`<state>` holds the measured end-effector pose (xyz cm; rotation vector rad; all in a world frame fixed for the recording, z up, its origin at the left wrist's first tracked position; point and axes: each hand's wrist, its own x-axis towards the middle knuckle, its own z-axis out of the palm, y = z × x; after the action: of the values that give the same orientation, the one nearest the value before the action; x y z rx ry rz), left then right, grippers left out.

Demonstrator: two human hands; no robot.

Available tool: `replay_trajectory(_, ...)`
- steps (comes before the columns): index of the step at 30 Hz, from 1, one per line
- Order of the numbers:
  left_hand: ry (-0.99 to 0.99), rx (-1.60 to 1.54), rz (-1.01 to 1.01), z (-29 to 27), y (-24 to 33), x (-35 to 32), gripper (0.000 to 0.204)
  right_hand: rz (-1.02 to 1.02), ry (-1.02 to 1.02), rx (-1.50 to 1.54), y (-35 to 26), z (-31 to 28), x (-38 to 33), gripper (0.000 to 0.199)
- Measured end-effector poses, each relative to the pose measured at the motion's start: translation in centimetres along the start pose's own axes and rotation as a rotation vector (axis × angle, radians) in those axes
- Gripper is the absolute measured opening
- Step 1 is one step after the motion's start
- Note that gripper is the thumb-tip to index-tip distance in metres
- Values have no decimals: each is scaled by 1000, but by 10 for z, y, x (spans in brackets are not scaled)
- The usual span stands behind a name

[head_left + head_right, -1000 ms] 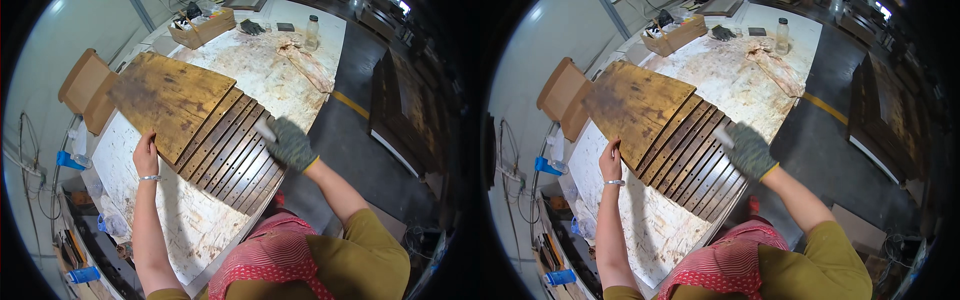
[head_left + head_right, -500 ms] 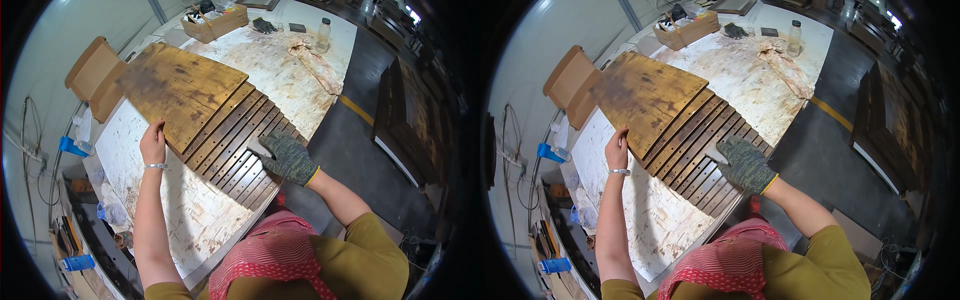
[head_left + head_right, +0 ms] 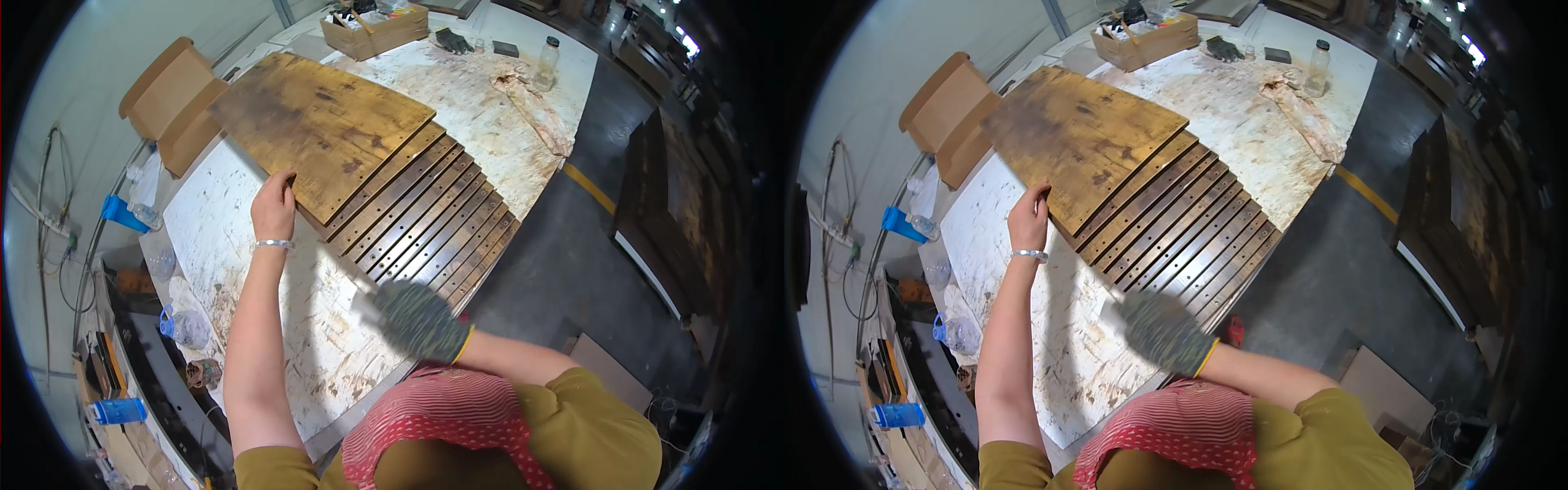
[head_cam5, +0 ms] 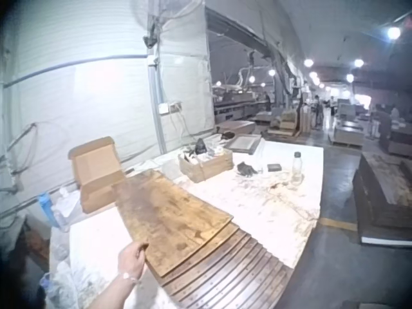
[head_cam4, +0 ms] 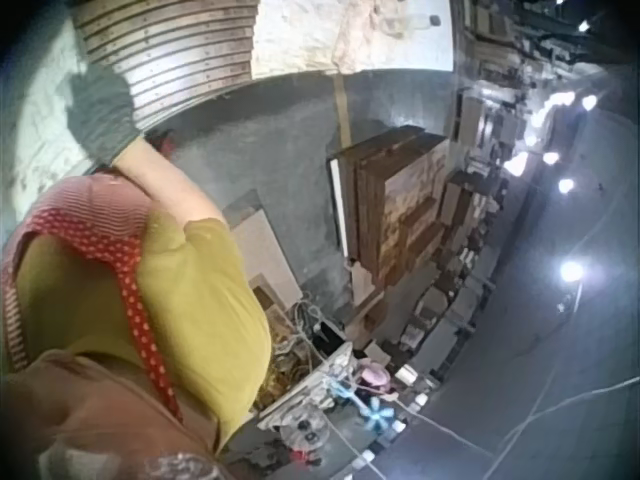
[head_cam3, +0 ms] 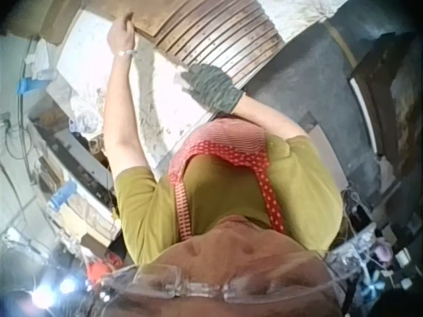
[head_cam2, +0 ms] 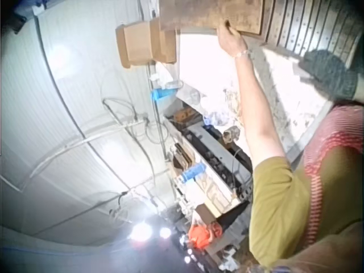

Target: The person fans out a stack of wooden boards on the table, rubs their exposed edges with a sanding block, and wipes them with a cloth before stacking and aligning the boards back together.

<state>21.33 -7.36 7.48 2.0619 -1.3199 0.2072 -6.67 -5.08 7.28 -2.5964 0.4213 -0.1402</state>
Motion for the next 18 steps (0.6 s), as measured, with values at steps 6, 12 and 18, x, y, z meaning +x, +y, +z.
replay_trajectory(6,-16,12,-34,-8,-13,-8,22,55,327,-11,43,-64,-12,34)
replay_trajectory(12,-19,12,-9,-7,-1,-1,22,477,607,-109,171,-114,-18,45)
replay_trajectory(18,-18,24,-21,-4,-4,-2,20,285,410,-153,137,-85,-6,41)
